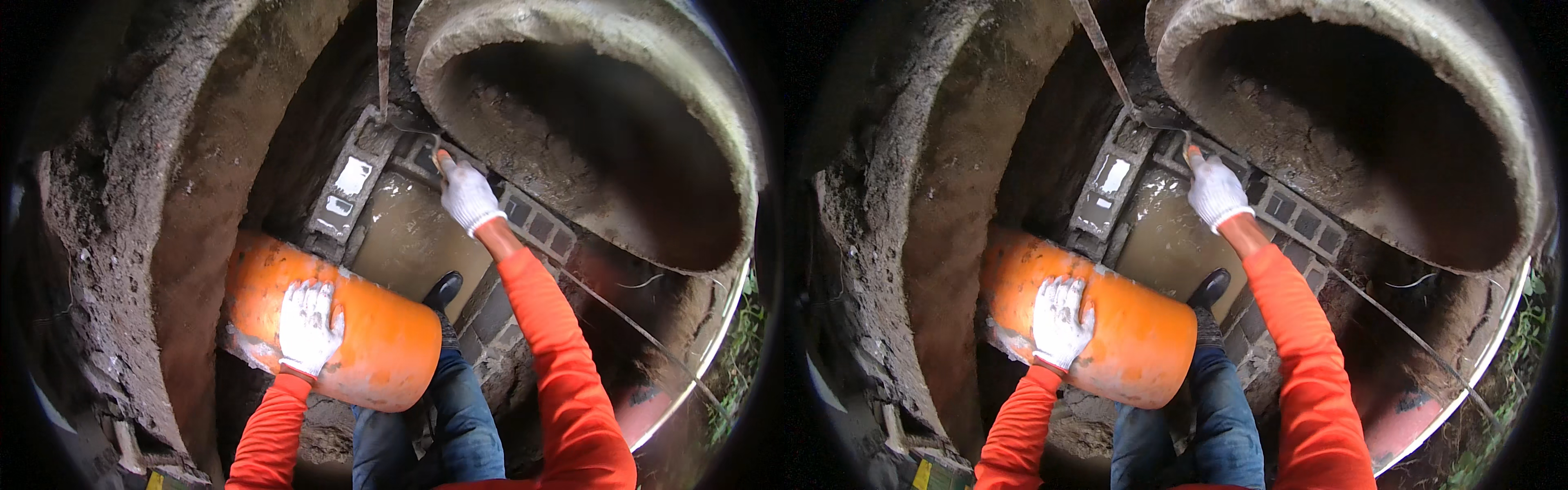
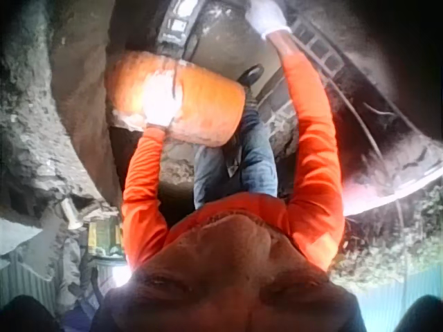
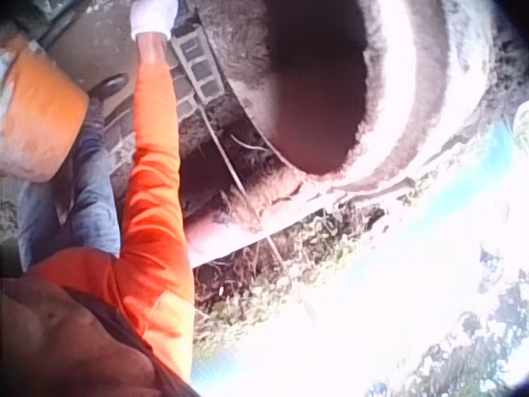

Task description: The person scoops wet cement from a mixing drum and spreads it between hollow blocks in a narrow trench using a trowel. They repeatedly smooth and level the cement surface around the blocks.

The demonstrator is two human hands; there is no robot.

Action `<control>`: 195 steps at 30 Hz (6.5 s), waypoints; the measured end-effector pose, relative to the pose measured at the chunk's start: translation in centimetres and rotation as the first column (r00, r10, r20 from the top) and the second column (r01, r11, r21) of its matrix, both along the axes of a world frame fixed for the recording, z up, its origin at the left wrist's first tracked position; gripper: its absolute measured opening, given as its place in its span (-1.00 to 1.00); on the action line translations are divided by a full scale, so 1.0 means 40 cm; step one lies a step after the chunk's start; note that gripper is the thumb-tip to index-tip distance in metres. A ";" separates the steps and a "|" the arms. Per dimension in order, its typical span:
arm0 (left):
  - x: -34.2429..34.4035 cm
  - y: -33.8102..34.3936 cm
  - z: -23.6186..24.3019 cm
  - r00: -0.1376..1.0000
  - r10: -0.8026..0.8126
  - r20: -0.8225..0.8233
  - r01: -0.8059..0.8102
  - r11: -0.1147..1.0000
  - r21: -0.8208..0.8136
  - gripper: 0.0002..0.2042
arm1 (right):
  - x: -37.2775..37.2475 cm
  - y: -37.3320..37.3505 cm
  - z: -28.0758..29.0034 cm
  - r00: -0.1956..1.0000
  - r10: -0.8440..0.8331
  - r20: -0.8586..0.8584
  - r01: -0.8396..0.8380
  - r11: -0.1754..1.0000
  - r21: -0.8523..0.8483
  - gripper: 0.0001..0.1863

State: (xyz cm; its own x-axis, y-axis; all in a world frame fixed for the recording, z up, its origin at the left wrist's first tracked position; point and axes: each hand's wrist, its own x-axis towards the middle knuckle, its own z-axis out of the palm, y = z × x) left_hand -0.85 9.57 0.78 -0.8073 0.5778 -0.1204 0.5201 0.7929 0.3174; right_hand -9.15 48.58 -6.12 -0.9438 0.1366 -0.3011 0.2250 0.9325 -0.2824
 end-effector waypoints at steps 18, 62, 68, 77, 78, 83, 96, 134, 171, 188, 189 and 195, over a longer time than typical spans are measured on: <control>-0.012 -0.010 0.032 0.999 -0.030 -0.019 0.029 0.998 -0.063 -0.60 | 0.255 -0.016 0.147 0.988 0.066 0.141 -0.055 0.995 -0.081 -0.38; -0.036 0.004 0.019 0.994 -0.023 0.105 0.021 1.000 0.013 -0.61 | 0.253 -0.357 -0.553 0.852 0.391 0.347 -0.338 0.918 -0.207 -0.55; -0.029 -0.011 0.017 0.996 -0.034 0.077 0.034 0.999 -0.003 -0.61 | 0.237 -0.338 -0.432 0.863 0.403 0.306 -0.380 0.915 -0.135 -0.63; -0.032 0.016 0.017 0.996 -0.019 0.092 0.019 1.000 0.007 -0.60 | 0.051 -0.286 -0.459 0.759 0.584 0.289 -0.571 0.810 -0.134 -0.76; -0.031 0.016 0.019 0.994 -0.015 0.104 0.016 1.000 -0.005 -0.61 | 0.040 -0.314 -0.467 0.729 0.591 0.346 -0.581 0.801 -0.143 -0.75; -0.028 -0.008 0.021 0.991 0.004 0.130 0.000 1.000 -0.028 -0.61 | 0.013 -0.432 -0.491 0.584 0.613 0.531 -0.618 0.761 -0.198 -0.64; -0.024 -0.010 0.015 0.995 0.012 0.098 -0.011 1.000 -0.011 -0.63 | 0.181 -0.290 -0.453 0.862 0.441 0.251 -0.428 0.897 -0.108 -0.62; -0.028 0.010 0.009 0.988 -0.044 0.150 0.056 0.996 -0.076 -0.54 | 0.120 -0.465 -0.722 0.756 0.327 0.567 -0.311 0.942 -0.128 -0.58; -0.027 0.006 0.007 0.985 -0.042 0.168 0.058 0.994 -0.094 -0.57 | 0.312 -0.424 -0.612 0.892 0.411 0.186 -0.393 0.911 -0.126 -0.69; -0.016 0.013 0.013 0.998 -0.030 0.054 0.035 0.995 -0.096 -0.62 | 0.281 -0.317 -0.662 0.915 0.255 0.311 -0.149 0.933 -0.326 -0.35; -0.014 0.010 0.020 0.998 -0.028 0.052 0.033 0.995 -0.095 -0.62 | 0.268 -0.289 -0.620 0.910 0.311 0.273 -0.208 0.914 -0.348 -0.33; -0.025 0.005 0.009 0.998 -0.032 0.058 0.034 0.999 -0.038 -0.62 | 0.158 -0.261 -0.502 0.859 0.377 0.346 -0.244 0.896 -0.371 -0.56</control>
State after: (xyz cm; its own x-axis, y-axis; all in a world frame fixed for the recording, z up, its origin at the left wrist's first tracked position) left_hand -1.83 9.75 1.14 -0.7791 0.5979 -0.1887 0.5281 0.7881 0.3163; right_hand -2.83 38.15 -26.19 -0.7082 -0.3043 -0.6371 0.0928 0.8544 -0.5113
